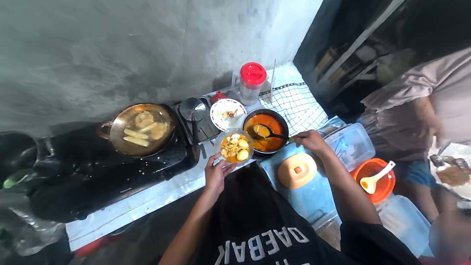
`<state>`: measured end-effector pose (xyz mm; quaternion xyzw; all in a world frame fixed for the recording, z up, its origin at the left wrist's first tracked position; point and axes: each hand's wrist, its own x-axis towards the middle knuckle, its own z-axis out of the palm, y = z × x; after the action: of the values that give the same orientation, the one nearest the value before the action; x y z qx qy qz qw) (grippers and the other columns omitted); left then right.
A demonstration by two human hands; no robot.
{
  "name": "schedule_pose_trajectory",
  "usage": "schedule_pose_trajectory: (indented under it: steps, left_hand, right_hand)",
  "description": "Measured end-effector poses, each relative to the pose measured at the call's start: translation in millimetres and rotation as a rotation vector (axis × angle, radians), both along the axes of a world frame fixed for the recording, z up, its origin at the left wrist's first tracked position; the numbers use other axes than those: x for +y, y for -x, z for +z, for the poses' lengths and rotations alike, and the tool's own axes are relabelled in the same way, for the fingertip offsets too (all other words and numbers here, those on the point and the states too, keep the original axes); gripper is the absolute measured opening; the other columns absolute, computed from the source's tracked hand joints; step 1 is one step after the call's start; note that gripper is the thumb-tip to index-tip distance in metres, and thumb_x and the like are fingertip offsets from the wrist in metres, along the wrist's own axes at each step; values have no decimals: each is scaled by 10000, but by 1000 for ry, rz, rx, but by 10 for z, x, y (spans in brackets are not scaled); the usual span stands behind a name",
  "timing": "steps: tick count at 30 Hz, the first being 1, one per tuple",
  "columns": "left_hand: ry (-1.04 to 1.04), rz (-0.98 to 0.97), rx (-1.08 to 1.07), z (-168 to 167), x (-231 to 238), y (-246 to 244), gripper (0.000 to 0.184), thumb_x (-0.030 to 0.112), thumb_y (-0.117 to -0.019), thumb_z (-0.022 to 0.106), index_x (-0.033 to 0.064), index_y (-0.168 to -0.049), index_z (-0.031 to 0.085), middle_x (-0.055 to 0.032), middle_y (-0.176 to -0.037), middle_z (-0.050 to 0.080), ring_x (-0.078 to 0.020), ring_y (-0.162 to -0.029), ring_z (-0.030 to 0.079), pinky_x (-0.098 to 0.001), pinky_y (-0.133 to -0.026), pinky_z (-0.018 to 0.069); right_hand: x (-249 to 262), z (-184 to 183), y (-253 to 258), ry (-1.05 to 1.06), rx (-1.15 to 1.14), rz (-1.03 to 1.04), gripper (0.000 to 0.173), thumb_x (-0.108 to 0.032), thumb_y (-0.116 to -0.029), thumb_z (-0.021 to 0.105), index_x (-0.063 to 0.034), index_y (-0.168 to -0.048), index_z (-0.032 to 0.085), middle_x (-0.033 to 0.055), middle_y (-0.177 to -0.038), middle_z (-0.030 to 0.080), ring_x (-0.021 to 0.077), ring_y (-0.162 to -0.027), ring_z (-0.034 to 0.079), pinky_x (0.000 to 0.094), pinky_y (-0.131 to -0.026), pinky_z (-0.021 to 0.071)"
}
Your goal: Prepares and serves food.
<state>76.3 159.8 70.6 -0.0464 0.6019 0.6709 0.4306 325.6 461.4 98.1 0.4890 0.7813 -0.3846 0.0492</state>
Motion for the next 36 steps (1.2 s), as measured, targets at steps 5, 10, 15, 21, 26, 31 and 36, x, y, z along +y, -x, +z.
schedule_pose_trajectory:
  steps: [5, 10, 15, 21, 26, 31, 36]
  left_hand:
    - [6, -11, -5, -78, 156, -10, 419, -41, -969, 565, 1, -1379, 487, -235, -968, 698, -329, -797, 744, -458, -739, 650]
    - [9, -13, -13, -66, 318, -46, 392, -34, -980, 571, -4, -1362, 490, -227, -940, 706, -314, -775, 746, -439, -723, 650]
    - [-10, -16, -9, -56, 460, -86, 410, -37, -977, 571, 8, -1377, 490, -230, -957, 701, -315, -785, 744, -442, -730, 648]
    - [-13, -30, -20, -39, 619, -202, 382, -25, -977, 585, 14, -1349, 505, -218, -950, 708, -308, -782, 743, -439, -729, 645]
    - [-29, -27, -43, -11, 691, -284, 389, -32, -970, 588, 10, -1349, 508, -223, -954, 707, -314, -789, 742, -441, -729, 644]
    - [-14, -38, -42, -8, 696, -294, 393, -36, -958, 599, 20, -1338, 520, -225, -961, 707, -308, -785, 741, -432, -729, 643]
    - [-9, -32, -36, -16, 662, -258, 393, -23, -964, 598, 23, -1347, 520, -227, -992, 695, -310, -801, 738, -438, -732, 643]
  right_hand:
    - [-46, 218, -20, 3, 1, -45, 281, -403, -1021, 645, -188, -1124, 792, 30, -879, 764, 182, -712, 664, 457, -702, 541]
    - [-68, 428, -22, -18, 58, -81, 262, -383, -1013, 664, -183, -1118, 797, 12, -844, 756, 145, -656, 627, 411, -658, 521]
    - [-84, 640, -30, -29, 94, -73, 257, -375, -1018, 660, -191, -1138, 793, -4, -828, 752, 126, -613, 604, 384, -611, 508]
    - [-144, 789, -30, -33, 121, 5, 223, -351, -1021, 660, -214, -1130, 798, -34, -794, 746, 92, -576, 586, 336, -567, 485]
    - [-315, 754, 21, -106, 64, 153, 264, -405, -1017, 642, -242, -1169, 784, -57, -862, 767, 78, -735, 695, 388, -740, 588]
    - [-620, 709, -16, -540, -22, 264, 302, -461, -1001, 612, -326, -1225, 762, -5, -1036, 788, 233, -915, 750, 564, -798, 582]
    - [-757, 465, -132, -974, 149, 295, 273, -343, -1003, 615, -267, -1208, 780, 41, -905, 758, 236, -686, 711, 441, -538, 536]
